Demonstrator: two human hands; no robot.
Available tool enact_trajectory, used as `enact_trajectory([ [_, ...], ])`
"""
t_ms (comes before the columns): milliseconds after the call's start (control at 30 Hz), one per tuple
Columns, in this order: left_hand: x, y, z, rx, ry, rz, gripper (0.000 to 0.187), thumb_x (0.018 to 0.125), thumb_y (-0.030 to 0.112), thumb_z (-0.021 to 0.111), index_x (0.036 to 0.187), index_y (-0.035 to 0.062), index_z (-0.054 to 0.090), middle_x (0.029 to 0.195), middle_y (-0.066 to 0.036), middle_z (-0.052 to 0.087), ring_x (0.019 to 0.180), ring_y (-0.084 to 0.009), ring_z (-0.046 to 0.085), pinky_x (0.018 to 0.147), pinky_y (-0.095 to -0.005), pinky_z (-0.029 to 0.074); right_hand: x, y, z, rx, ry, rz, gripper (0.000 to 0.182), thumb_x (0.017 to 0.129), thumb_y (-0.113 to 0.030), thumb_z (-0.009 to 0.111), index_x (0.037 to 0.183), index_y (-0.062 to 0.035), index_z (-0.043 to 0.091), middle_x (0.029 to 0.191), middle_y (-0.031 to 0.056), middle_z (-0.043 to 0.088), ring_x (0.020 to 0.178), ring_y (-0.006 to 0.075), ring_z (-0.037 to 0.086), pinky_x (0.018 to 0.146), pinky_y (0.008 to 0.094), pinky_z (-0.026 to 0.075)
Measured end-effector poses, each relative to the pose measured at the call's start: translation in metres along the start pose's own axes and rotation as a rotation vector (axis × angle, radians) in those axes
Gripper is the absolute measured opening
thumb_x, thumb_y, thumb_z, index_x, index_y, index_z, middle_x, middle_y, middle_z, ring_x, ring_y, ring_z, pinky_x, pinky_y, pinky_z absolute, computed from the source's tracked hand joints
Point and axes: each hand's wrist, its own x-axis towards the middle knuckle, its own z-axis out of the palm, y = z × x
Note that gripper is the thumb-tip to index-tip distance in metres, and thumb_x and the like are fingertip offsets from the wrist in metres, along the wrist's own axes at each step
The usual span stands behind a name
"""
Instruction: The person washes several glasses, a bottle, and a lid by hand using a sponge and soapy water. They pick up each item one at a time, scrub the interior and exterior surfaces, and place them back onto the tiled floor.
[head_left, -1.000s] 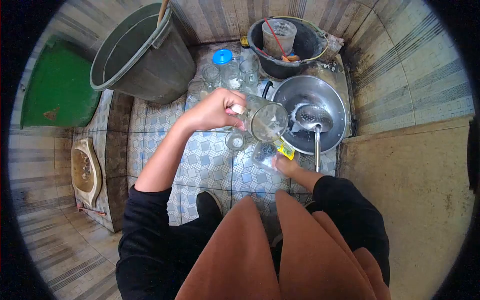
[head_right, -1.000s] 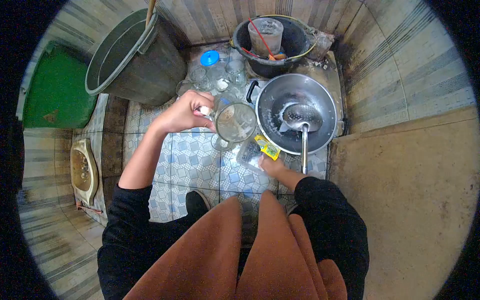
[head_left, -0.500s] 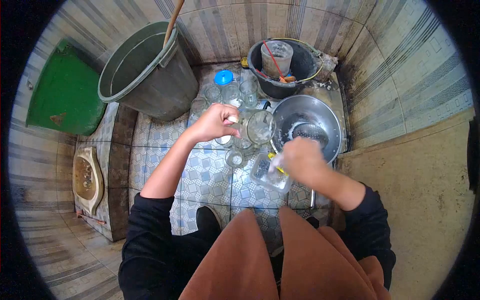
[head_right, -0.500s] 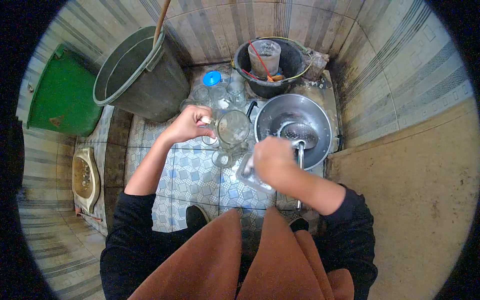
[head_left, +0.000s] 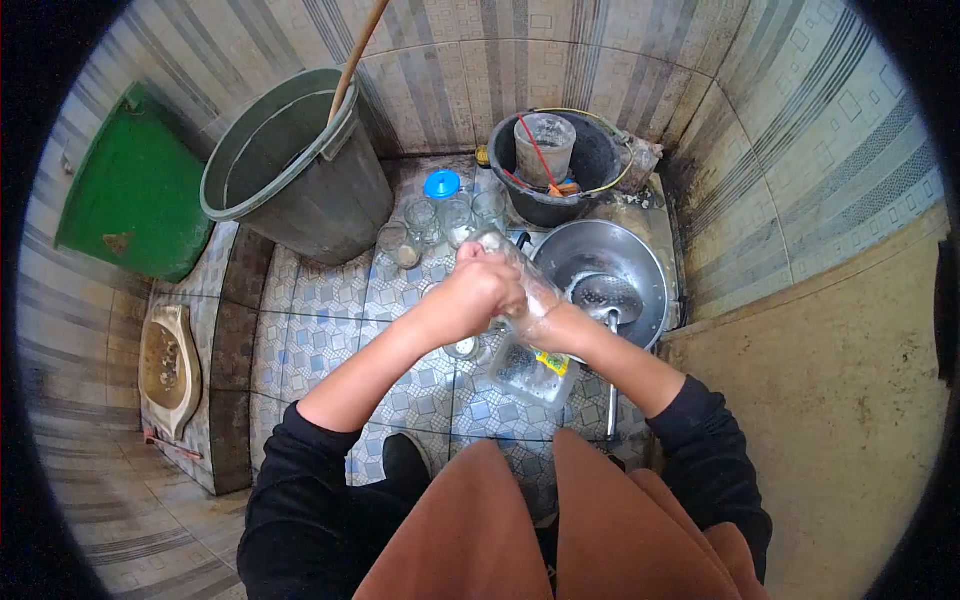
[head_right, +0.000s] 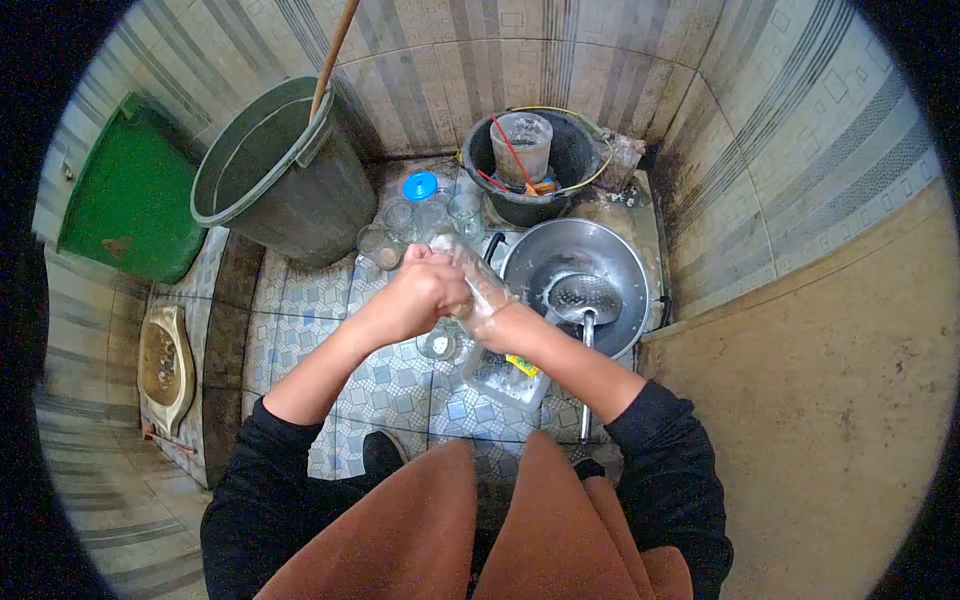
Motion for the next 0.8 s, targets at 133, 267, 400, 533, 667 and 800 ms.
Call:
enact_trajectory([
  [133, -0.005, 0.013, 0.002, 0.023, 0.1, -0.001, 0.007, 0.057, 0.005, 0.055, 0.06, 0.0113, 0.053, 0.061, 0.002, 0.045, 0.065, -0.0153, 0.044, 0.068, -0.0331, 0.029, 0.008, -0.003, 0.0, 0.5, -0.001, 0.229, 0.034, 0.078, -0.011, 0.041, 0.112, -0.004, 0.04, 0.111, 0.0127, 0.045, 0.102, 0.0223, 0.044, 0.088, 0.0307, 0.033],
  [267, 0.001, 0.015, 0.006, 0.093, 0.129, 0.033, 0.005, 0.057, 0.008, 0.055, 0.059, 0.0117, 0.052, 0.06, 0.002, 0.044, 0.067, -0.0149, 0.044, 0.069, -0.0331, 0.03, 0.013, -0.005, -0.004, 1.249, 0.196, 0.714, 0.023, 0.079, -0.015, 0.042, 0.1, -0.0082, 0.048, 0.094, 0.0045, 0.051, 0.089, 0.0145, 0.05, 0.078, 0.0266, 0.039],
  [400, -0.001, 0.013, 0.006, 0.133, 0.049, 0.012, 0.005, 0.057, 0.008, 0.055, 0.059, 0.0117, 0.052, 0.061, 0.002, 0.044, 0.067, -0.0148, 0.044, 0.07, -0.0335, 0.03, 0.018, 0.015, 0.0, -0.036, 0.092, 0.041, 0.02, 0.079, -0.014, 0.044, 0.095, -0.0049, 0.051, 0.089, 0.0067, 0.052, 0.085, 0.0155, 0.05, 0.077, 0.0291, 0.039],
  [533, 0.001, 0.013, 0.0, 0.076, 0.068, 0.052, 0.006, 0.058, 0.008, 0.054, 0.058, 0.0118, 0.05, 0.06, 0.002, 0.043, 0.068, -0.0147, 0.045, 0.072, -0.0338, 0.03, 0.013, 0.005, 0.003, 0.034, 0.21, 0.08, 0.019, 0.076, -0.013, 0.046, 0.092, -0.0056, 0.052, 0.087, 0.0082, 0.052, 0.082, 0.0181, 0.05, 0.076, 0.0307, 0.04],
  [667, 0.001, 0.016, -0.007, 0.092, 0.08, 0.054, 0.002, 0.064, 0.012, 0.051, 0.062, 0.0117, 0.052, 0.063, 0.001, 0.045, 0.072, -0.0138, 0.046, 0.074, -0.0339, 0.031, 0.021, -0.002, -0.011, 1.003, 0.169, 0.422, 0.025, 0.073, -0.01, 0.046, 0.098, -0.0059, 0.049, 0.092, 0.0114, 0.051, 0.087, 0.0228, 0.05, 0.079, 0.032, 0.038],
  [800, 0.006, 0.026, -0.003, 0.184, 0.009, 0.101, 0.003, 0.064, 0.012, 0.05, 0.061, 0.0119, 0.051, 0.064, 0.001, 0.046, 0.071, -0.014, 0.047, 0.076, -0.0343, 0.031, 0.011, 0.003, -0.011, 0.008, 0.102, 0.086, 0.03, 0.072, -0.011, 0.045, 0.102, -0.0063, 0.047, 0.097, 0.0121, 0.05, 0.091, 0.0246, 0.049, 0.082, 0.0325, 0.037],
])
